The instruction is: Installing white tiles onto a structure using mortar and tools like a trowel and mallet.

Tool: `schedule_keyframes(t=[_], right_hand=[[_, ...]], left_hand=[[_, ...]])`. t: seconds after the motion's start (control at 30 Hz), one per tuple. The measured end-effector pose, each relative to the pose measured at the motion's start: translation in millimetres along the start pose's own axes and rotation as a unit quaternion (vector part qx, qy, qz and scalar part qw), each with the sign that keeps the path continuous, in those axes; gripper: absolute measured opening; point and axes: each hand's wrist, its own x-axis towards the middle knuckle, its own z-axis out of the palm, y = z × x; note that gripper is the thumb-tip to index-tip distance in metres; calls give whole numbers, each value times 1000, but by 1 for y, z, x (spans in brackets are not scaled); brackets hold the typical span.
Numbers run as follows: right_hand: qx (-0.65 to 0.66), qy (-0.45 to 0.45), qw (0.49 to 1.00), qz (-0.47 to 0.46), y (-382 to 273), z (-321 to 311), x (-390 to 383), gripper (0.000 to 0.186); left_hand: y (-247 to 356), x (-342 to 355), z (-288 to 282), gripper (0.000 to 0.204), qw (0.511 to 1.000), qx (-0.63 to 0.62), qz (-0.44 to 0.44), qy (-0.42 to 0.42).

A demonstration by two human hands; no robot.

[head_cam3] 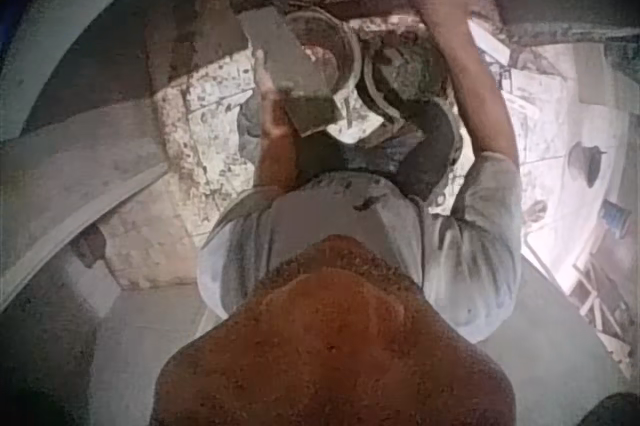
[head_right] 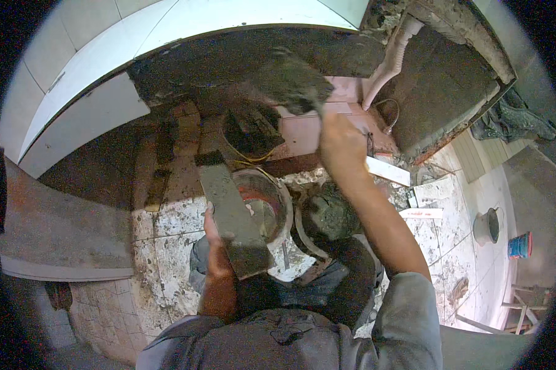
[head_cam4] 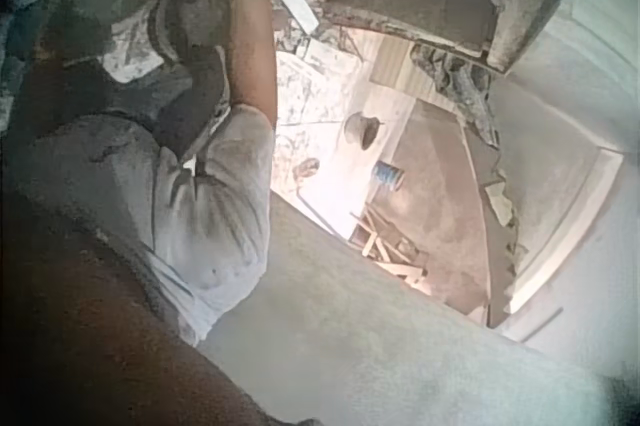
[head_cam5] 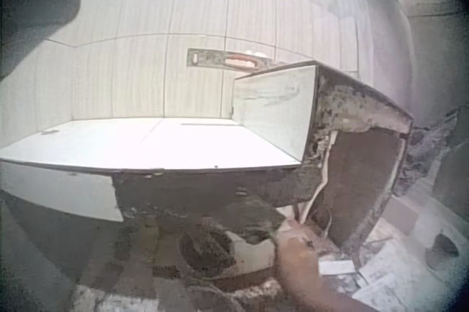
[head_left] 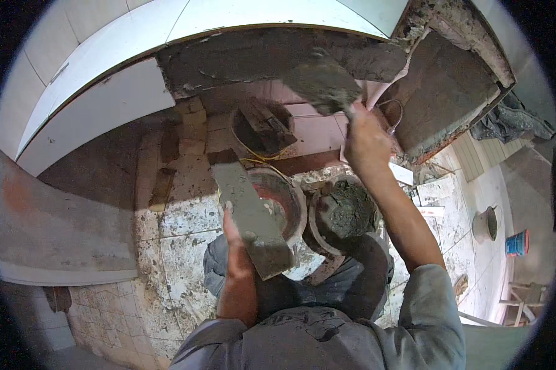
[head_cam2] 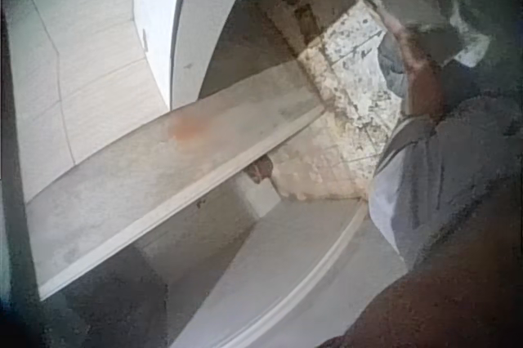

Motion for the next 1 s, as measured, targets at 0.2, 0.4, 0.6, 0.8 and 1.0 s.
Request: schedule_keyframes(t=[0.2, 0.4, 0.6, 0.8, 1.0], right_hand=[[28, -57, 991, 119, 36, 5, -69, 29], [242, -289, 895, 238, 19, -2, -151, 32], [389, -362, 833, 155, 10, -2, -152, 32], [275, -331, 886, 173, 28, 6, -133, 45], [301, -371, 858, 187, 61, -30, -168, 58]], left_hand=[[-9, -6, 8, 65, 1000, 4, 6, 9], [-10, -24, 37, 68, 995, -28, -39, 85], [-11, -45, 65, 63, 997, -8, -60, -39], [-23, -41, 71, 69, 988, -2, -125, -95], [-53, -33, 66, 70, 975, 24, -190, -112]])
